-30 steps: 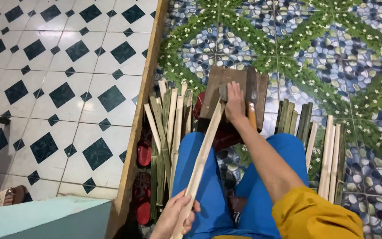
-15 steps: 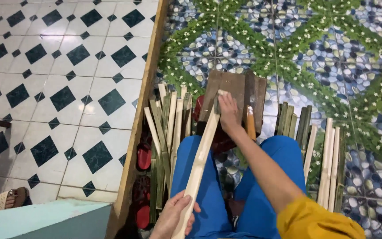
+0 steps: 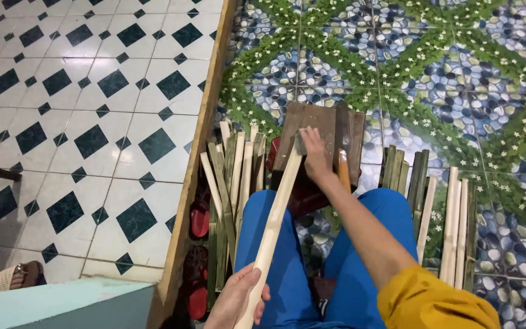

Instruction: Sanding thin bamboo sticks with a sanding block to smooth the edges and surfaces.

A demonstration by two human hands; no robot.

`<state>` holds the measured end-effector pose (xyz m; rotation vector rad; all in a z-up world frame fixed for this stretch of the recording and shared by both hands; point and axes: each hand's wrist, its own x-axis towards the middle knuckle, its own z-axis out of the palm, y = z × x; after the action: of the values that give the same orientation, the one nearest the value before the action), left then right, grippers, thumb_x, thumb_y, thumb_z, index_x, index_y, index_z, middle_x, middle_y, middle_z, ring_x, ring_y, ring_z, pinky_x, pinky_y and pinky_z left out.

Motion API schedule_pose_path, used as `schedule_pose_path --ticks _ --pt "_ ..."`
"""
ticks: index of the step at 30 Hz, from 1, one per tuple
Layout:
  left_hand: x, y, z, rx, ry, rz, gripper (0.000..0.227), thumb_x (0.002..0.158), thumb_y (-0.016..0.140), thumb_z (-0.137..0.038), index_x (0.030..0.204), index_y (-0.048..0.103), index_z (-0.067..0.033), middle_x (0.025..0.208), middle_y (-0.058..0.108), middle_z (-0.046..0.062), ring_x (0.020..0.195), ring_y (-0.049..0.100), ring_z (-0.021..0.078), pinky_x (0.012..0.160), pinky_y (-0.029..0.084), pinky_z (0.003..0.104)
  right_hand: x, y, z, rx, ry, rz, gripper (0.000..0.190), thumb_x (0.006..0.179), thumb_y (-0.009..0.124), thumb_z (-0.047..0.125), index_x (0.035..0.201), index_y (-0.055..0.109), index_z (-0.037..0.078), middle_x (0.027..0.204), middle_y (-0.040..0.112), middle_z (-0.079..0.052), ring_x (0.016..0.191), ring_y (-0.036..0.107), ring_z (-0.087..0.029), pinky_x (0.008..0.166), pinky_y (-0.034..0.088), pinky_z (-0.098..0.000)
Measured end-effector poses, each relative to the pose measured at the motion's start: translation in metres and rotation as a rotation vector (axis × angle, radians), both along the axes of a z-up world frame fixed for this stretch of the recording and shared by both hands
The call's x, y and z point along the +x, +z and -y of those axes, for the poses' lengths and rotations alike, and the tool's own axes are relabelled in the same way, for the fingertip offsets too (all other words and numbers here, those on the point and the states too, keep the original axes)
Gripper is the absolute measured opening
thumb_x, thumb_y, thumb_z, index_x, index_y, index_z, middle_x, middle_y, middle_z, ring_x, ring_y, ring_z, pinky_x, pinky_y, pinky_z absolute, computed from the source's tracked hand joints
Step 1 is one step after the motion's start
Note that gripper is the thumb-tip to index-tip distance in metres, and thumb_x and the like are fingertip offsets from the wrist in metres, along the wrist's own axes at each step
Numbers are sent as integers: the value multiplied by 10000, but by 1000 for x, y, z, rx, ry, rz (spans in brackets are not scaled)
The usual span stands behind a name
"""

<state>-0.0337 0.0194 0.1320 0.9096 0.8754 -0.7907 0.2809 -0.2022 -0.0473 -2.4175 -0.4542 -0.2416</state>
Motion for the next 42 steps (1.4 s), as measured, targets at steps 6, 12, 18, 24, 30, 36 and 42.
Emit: schedule_pose_path --ticks 6,12,18,24,30,36,42 --pt "3 12 -2 -76 -2 -9 515 1040 555 -342 1489 573 -93 705 549 119 429 462 183 386 441 297 -88 37 -26 226 64 28 845 775 327 -301 1566 368 -9 1648 308 -260 1559 225 -430 1265 242 -575" --pt "-10 -9 -10 -367 193 87 477 1098 414 -273 1467 556 -7 514 394 59 287 361 140 233 378 271 -20 12 -10 283 33 25 984 685 192 -242 1610 325 65 1673 270 -234 1574 139 -445 1276 180 -592" --pt "-17 -34 -16 -627 278 87 483 1115 354 -285 1500 484 -23 559 422 67 301 391 147 262 427 285 -136 80 -42 323 160 104 462 1050 487 -36 1505 465 40 1600 411 -243 1529 330 -418 1286 304 -556" --pt "-19 -48 -12 -670 264 143 499 1101 364 -306 1529 448 -63 570 414 54 313 397 131 253 413 284 -34 22 -17 164 37 120 821 770 243 -297 1477 515 20 1571 461 -226 1520 321 -436 1281 223 -581" --pt "-17 -52 -14 -800 348 133 537 1106 342 -300 1581 404 -59 606 433 73 328 433 162 261 441 319 -124 97 -56 241 85 -101 521 987 250 -53 1400 565 -7 1587 446 -202 1545 281 -394 1299 174 -520" --pt "-15 -56 -3 -461 179 154 274 1116 453 -364 1137 584 -125 603 420 51 298 368 132 207 346 291 -211 86 -45 290 456 199 426 1129 300 180 1371 587 -19 1499 534 -243 1479 393 -491 1236 290 -636" --pt "10 -37 21 -251 59 267 509 1080 425 -378 1514 526 -132 491 397 8 300 385 125 260 294 274 -174 79 -33 42 155 210 630 855 429 -226 1420 540 30 1549 490 -242 1504 360 -461 1269 223 -625"
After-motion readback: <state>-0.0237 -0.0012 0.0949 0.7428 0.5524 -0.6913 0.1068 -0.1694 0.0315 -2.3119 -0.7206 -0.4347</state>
